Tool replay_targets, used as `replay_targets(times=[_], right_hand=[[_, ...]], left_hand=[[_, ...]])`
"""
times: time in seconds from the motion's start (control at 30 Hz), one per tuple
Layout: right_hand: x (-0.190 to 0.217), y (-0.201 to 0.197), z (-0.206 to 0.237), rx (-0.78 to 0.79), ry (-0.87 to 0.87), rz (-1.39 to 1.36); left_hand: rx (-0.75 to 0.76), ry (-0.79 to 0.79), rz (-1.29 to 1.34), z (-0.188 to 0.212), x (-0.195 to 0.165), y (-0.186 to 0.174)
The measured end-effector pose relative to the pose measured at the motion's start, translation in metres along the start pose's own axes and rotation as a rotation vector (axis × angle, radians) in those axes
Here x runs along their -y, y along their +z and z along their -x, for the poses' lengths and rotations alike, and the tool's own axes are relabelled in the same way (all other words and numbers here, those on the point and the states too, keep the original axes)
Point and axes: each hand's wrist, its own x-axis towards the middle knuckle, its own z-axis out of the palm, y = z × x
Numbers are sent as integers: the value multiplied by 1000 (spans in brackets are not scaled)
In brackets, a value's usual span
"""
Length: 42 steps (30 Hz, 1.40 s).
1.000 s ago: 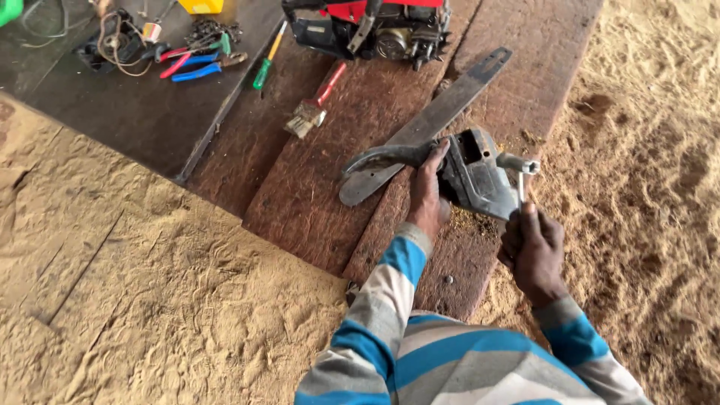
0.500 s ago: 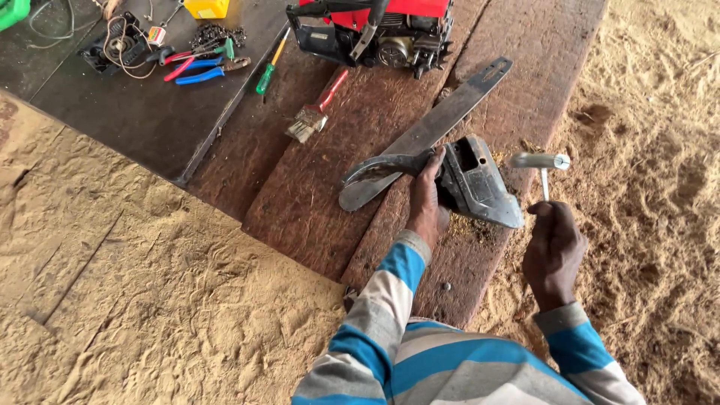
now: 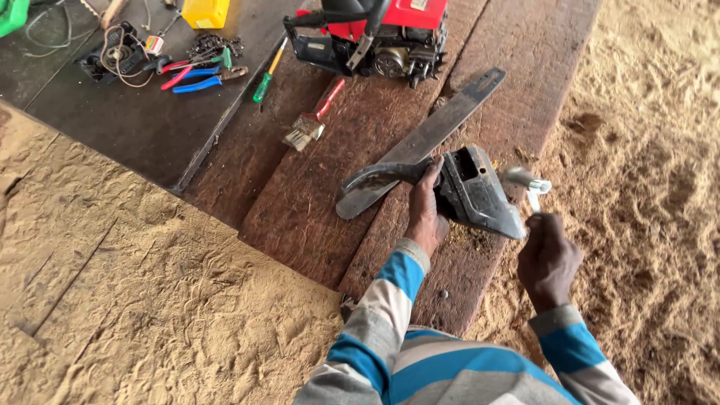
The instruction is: The person uses a T-handle wrench to loosen and tighten bolts on a chainsaw bar assembly. They repeatedly remove and reattach the bar and chain guard, adjusting the chain tensioner and inspecting the internal mechanism on a wooden workbench.
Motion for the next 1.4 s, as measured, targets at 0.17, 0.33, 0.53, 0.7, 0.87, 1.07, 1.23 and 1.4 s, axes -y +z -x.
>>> replay_targets(times=[0.17,0.33,0.53,0.7,0.87,1.07,1.23,1.4], right_hand=[[-7,-1,5,-96,-74,-55],[-8,-4,12,78,20,59],[-6,-3,16,62,16,17],[-7,-2,15,149,-7,62],[-4,-4,12,155,-54,80],[-2,-2,9,219,-5,149],[-5,-1,-7,47,70,84],[9,-7,-27,69,214,-446]], left_hand=[[-58,-16,12,-1,1,-1],[-45,13,56,-5,2,-1],[-28,40,37,-3,-1,2],[-14,21,58,-3,-1,2],[-13,0,23,-5,5,-1],[80,13,21,-5,11,2],[6,-43,-146,-1,8,5],[127,-2,-120,3,10,5]])
